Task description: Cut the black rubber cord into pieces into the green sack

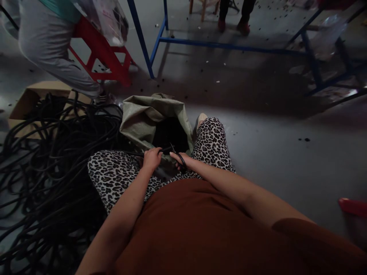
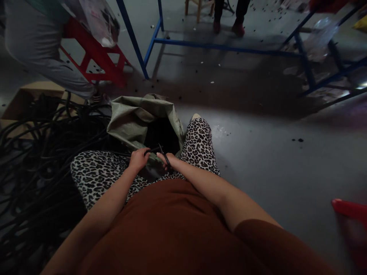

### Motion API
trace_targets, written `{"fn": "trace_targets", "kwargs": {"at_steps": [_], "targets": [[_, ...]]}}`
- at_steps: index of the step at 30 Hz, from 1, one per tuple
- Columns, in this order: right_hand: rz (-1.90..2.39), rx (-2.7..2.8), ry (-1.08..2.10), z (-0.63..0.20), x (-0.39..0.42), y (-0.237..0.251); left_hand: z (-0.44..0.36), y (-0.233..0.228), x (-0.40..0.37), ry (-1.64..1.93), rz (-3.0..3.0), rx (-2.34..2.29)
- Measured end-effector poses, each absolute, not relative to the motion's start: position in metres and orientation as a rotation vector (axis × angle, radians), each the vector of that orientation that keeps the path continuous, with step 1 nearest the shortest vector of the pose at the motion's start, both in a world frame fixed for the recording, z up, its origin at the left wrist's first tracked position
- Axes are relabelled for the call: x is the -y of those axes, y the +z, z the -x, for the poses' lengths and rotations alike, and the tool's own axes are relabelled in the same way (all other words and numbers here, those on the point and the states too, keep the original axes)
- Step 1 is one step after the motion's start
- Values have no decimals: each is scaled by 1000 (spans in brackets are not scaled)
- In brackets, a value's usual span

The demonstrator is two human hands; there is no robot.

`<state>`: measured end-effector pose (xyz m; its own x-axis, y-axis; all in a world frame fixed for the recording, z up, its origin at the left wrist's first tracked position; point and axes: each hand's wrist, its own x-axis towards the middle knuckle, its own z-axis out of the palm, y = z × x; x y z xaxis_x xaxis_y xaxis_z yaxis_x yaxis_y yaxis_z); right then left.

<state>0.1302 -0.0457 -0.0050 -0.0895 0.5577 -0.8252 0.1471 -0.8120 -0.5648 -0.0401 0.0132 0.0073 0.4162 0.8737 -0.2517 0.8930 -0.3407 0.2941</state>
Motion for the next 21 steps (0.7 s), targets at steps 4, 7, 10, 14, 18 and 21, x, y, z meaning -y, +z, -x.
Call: {"fn": "trace_targets", "kwargs": {"at_steps": [4, 7, 10, 14, 18, 21], "targets": [[1882, 730, 1952, -130, 45, -3, 42, 6, -14, -77, -2281, -1489], [1923, 731, 1910, -129, 45, 2, 44, 5, -16, -108, -2265, -1482], [1961, 749, 1860, -129, 45, 5, 45, 5, -17, -119, -2260, -1478], [2014, 835, 1819, -130, 45, 2, 44, 5, -16, -121, -2245, -1493], [2057, 928, 1779, -131, 44, -3, 41, 5, -16, -147, -2247, -1516], [2078, 952, 1774, -131, 44, -4, 41, 4, -16, -168, -2261, -1528]]}}
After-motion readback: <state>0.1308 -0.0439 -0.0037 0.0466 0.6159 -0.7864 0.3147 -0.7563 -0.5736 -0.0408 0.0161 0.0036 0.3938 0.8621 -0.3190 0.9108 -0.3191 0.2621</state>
